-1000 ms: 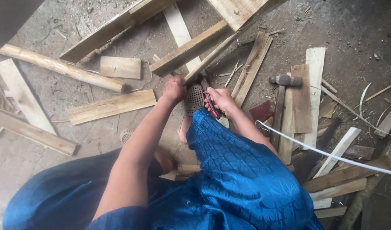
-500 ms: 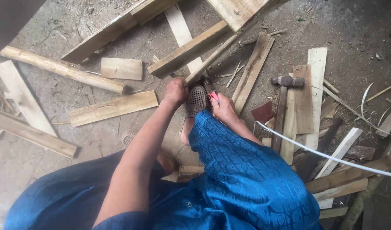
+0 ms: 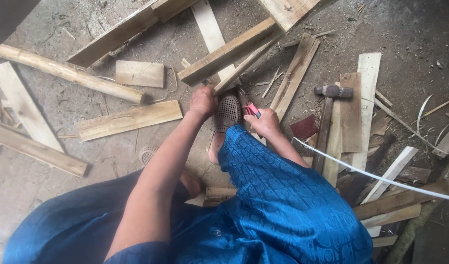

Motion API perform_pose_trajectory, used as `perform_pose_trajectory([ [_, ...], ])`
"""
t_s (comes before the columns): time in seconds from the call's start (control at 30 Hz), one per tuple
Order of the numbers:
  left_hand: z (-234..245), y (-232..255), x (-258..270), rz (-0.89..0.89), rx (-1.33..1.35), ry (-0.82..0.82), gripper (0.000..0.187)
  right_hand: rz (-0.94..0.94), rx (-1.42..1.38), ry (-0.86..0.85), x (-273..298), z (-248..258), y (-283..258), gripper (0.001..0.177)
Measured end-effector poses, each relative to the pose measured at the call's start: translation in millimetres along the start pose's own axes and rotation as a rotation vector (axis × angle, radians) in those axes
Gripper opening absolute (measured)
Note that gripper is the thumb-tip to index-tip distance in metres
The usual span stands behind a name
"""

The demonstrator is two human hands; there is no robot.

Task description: The person sits on the ground among scrap wood, picks up wooden planks and frames, and hammers and pries nails out of the wood using a hammer and pliers, setting pieces aside as they work through the pile.

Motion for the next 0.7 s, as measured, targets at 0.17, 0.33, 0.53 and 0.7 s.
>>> perform_pose_trajectory([
  [0.17,6.0,2.7,3.1,-0.002,0.023,0.003,0.024,-0.038,-0.268,-0.06,16.3,7.7,-19.6,0.021],
  [0.33,8.6,4.4,3.6,-0.018,0.047,0.005,0.022,0.013,-0.218,-0.041,-10.5,-7.2,18.0,0.011],
  [0.53,12.7,8.3,9.2,-0.024,0.053,0.002,0.021,0.001,-0.222,-0.057,4.7,1.8,5.8,0.013],
  [0.7,6.5,3.7,5.4,-0.022,0.061,0.007,0.02,-0.019,-0.2,-0.06,5.6,5.1,-4.3,0.014],
])
Point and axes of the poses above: each hand's wrist, its own x-axis away from the middle knuckle, its own z-axis out of the back of the hand, y = z × x, the point moved 7 cm from there along -x, towards the middle knuckle, and after that the axes turned 10 degrees about x, right-handed, at the moved point
